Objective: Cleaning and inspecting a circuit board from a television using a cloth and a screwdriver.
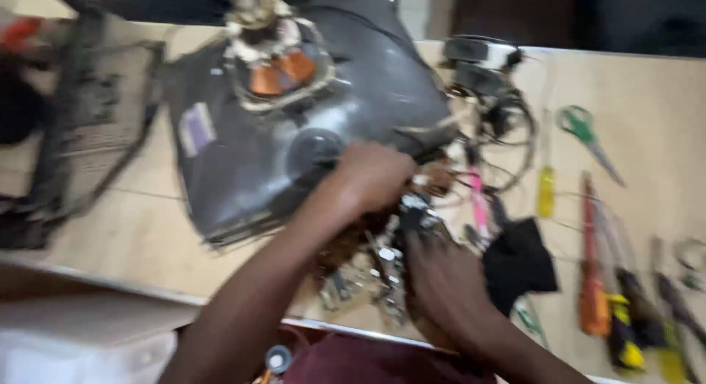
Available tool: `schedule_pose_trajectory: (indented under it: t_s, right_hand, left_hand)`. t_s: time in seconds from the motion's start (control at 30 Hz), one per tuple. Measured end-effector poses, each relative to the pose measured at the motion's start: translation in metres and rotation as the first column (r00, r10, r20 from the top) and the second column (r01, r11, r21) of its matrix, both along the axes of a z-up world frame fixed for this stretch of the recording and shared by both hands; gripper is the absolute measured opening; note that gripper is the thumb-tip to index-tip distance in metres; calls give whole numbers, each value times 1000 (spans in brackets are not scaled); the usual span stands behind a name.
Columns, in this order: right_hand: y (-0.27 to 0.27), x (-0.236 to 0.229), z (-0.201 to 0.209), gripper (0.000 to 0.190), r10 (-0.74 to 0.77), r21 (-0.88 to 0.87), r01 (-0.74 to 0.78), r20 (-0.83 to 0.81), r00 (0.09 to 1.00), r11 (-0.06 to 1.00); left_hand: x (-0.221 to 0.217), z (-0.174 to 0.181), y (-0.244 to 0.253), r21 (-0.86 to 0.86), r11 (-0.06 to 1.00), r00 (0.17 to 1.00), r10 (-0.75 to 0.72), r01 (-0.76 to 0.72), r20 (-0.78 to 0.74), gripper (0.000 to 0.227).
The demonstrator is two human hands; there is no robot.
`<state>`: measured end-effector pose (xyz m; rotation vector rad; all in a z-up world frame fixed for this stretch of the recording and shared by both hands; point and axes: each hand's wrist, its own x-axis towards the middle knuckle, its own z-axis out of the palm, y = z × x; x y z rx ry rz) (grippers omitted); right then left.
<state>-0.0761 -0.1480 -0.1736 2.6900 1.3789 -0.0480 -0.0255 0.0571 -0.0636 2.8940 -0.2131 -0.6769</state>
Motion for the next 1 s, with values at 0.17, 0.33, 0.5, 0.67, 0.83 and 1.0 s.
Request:
schedule_pose_trajectory:
  t_s: [0.17, 0.33, 0.5, 0.67, 0.83, 1.0]
  right_hand:
    - [-1, 8, 11, 64, 18, -126, -30, -94, 995, 992]
    - [18, 20, 43, 39, 13, -29, -16, -78, 997, 999]
    - [6, 17, 65, 36, 15, -29, -18, -84, 996, 999]
    - [-14, 26, 103, 34, -165, -47, 159, -185, 969, 986]
    - [28, 45, 92, 29, -68, -145, 63, -34, 997, 987]
    - [45, 59, 84, 22, 181, -313, -136, 119, 976, 940]
  left_hand:
    - [7, -8, 5, 99, 994, 994, -58, 48, 96, 23]
    - [10, -24, 5, 65, 997, 985, -50, 40, 164, 19]
    - [9, -44, 5, 7, 1000, 937, -18, 17, 348, 23]
    - [-7, -45, 5, -51, 997, 856, -18, 52, 516, 17]
    - [3, -49, 5, 45, 997, 915, -79, 67, 395, 19]
    - [4, -46, 2, 38, 996, 915, -84, 76, 393, 21]
